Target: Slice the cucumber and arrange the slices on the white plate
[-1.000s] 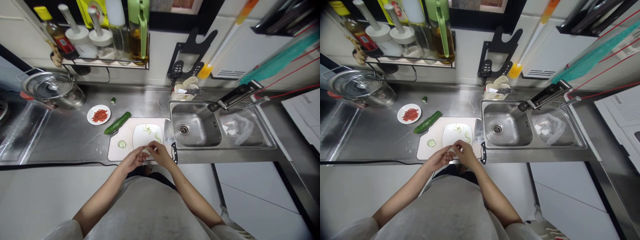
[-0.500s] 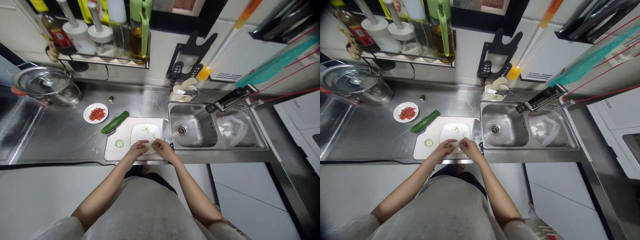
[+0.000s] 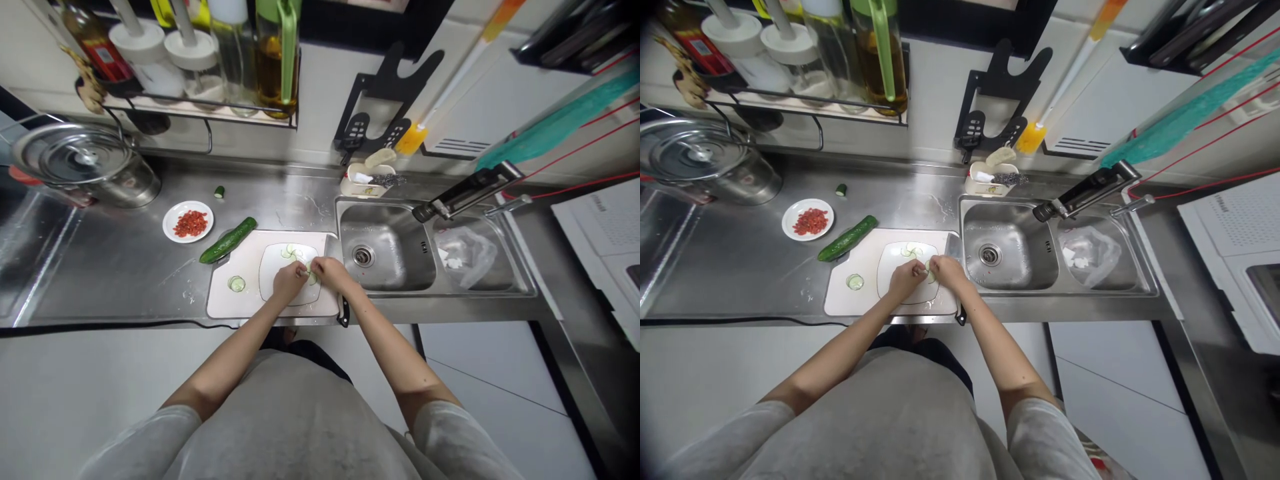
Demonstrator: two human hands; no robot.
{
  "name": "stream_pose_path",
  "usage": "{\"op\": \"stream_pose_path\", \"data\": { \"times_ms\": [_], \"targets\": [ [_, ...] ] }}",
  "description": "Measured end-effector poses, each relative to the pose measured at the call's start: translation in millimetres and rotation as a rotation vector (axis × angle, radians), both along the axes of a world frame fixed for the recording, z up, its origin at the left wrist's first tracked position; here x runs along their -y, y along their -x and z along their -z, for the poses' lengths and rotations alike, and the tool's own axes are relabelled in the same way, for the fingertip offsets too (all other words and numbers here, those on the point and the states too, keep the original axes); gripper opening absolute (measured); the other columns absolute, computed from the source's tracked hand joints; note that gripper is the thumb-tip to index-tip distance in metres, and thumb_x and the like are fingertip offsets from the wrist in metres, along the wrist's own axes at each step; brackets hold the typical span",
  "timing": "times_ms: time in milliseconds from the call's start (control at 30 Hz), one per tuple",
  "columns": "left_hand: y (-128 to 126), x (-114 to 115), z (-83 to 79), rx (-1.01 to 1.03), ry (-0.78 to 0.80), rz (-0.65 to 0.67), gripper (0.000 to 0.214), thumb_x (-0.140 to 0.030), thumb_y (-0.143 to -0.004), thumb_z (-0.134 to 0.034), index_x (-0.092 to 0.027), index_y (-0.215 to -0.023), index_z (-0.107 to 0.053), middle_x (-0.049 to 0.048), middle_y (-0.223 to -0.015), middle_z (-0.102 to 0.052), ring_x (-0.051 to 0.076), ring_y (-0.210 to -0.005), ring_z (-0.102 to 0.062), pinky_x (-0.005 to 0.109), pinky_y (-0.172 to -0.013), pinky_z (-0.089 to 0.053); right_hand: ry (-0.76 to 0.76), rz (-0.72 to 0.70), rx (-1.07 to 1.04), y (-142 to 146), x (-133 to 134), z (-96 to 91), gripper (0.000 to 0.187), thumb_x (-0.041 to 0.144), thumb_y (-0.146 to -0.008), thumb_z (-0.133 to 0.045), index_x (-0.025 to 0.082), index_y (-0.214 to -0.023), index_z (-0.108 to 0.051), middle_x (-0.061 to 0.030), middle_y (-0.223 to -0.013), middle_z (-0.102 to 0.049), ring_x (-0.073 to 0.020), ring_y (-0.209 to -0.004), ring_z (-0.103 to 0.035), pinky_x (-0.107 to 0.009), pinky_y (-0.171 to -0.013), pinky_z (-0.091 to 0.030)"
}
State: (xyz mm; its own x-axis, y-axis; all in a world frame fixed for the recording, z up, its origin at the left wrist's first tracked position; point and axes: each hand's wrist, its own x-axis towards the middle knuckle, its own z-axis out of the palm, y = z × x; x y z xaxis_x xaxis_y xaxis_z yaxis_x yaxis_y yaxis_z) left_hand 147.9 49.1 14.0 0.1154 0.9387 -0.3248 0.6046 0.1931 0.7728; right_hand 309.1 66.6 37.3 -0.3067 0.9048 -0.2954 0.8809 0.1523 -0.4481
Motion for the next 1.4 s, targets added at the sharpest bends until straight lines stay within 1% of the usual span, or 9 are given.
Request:
{"op": "stream_pose_path", "data": {
  "times_ms": [233,433,567,667,833,900,1100,1267,1400],
  "targets": [
    [-4.4,-3.8,3.3,-0.166,-0.062,0.103,0.008,-0.022,-0.078,-0.058,-0.024,-0.083,-0.063,0.0021,-0.079,-0.066,0.018,-0.073,-0.058,0.027,-0.060,-0.034,-0.027,-0.066,0.127,2.5,-3.2,5.9,0.021,0.019,-0.091,-0.044,0.018,-0.086,-0.064,-0.0077,-0.084,-0.064,-0.0171,-0.079,-0.053,-0.025,-0.066,-0.031],
    [-7.8,-3.1,4.4,-0.275,-0.096,0.182,0.009,-0.024,-0.083,-0.054,-0.023,-0.086,-0.062,0.0028,-0.086,-0.064,0.018,-0.080,-0.058,0.027,-0.062,-0.036,-0.018,-0.098,0.197,5.9,-2.9,0.3,0.021,0.018,-0.092,-0.043,0.016,-0.093,-0.064,-0.0102,-0.091,-0.063,-0.0187,-0.087,-0.054,-0.026,-0.074,-0.035],
    [-8.1,-2.4,0.1,-0.329,-0.120,0.198,0.010,-0.026,-0.082,-0.058,-0.024,-0.091,-0.062,0.0032,-0.096,-0.060,0.019,-0.093,-0.056,0.026,-0.066,-0.039,-0.009,-0.095,0.266,9.1,-2.6,-2.9,0.017,0.020,-0.090,-0.048,0.016,-0.099,-0.063,-0.0114,-0.100,-0.062,-0.0209,-0.095,-0.053,-0.026,-0.075,-0.037],
    [-7.6,-3.3,-3.6,-0.342,-0.120,0.195,0.011,-0.030,-0.083,-0.059,-0.025,-0.091,-0.063,0.0035,-0.099,-0.058,0.020,-0.098,-0.054,0.027,-0.067,-0.041,-0.045,-0.042,0.240,5.8,-0.1,-3.0,0.019,0.023,-0.089,-0.051,0.017,-0.104,-0.062,-0.0112,-0.105,-0.062,-0.0224,-0.101,-0.052,-0.027,-0.077,-0.038],
    [-8.5,-8.2,-4.0,-0.317,-0.138,0.200,0.013,-0.031,-0.086,-0.054,-0.025,-0.088,-0.064,0.0036,-0.096,-0.059,0.019,-0.095,-0.054,0.027,-0.067,-0.040,-0.132,0.207,0.083,-9.1,13.7,-1.4,0.025,0.023,-0.092,-0.044,0.019,-0.108,-0.062,-0.0084,-0.105,-0.062,-0.0203,-0.098,-0.053,-0.029,-0.083,-0.039],
    [-9.5,-10.4,-2.4,-0.306,-0.137,0.214,0.013,-0.030,-0.087,-0.053,-0.024,-0.088,-0.065,0.0036,-0.095,-0.059,0.018,-0.094,-0.054,0.026,-0.067,-0.040,-0.138,0.267,0.054,-12.2,20.5,0.4,0.024,0.023,-0.091,-0.044,0.019,-0.106,-0.063,-0.0078,-0.102,-0.063,-0.0200,-0.095,-0.054,-0.029,-0.082,-0.039],
    [-12.0,-12.5,2.7,-0.314,-0.121,0.241,0.015,-0.030,-0.087,-0.052,-0.024,-0.087,-0.066,0.0037,-0.096,-0.061,0.018,-0.094,-0.054,0.028,-0.071,-0.042,-0.144,0.257,0.012,-5.8,30.0,9.6,0.019,0.021,-0.090,-0.045,0.020,-0.097,-0.062,-0.0061,-0.094,-0.062,-0.0180,-0.090,-0.053,-0.027,-0.077,-0.037],
    [-12.5,-12.8,3.2,-0.332,-0.116,0.257,0.015,-0.029,-0.086,-0.053,-0.024,-0.087,-0.067,0.0040,-0.097,-0.061,0.019,-0.095,-0.055,0.028,-0.072,-0.042,-0.133,0.312,0.027,-0.7,29.8,13.6,0.013,0.027,-0.089,-0.049,0.020,-0.093,-0.060,-0.0052,-0.092,-0.062,-0.0175,-0.082,-0.052,-0.026,-0.067,-0.034],
    [-12.4,-13.4,1.6,-0.326,-0.110,0.263,0.014,-0.029,-0.086,-0.053,-0.024,-0.087,-0.066,0.0040,-0.096,-0.061,0.019,-0.095,-0.055,0.028,-0.070,-0.042,-0.132,0.329,0.046,-0.9,30.4,16.2,0.012,0.025,-0.088,-0.048,0.021,-0.089,-0.059,-0.0041,-0.088,-0.061,-0.0164,-0.078,-0.051,-0.026,-0.064,-0.031]
  ]
}}
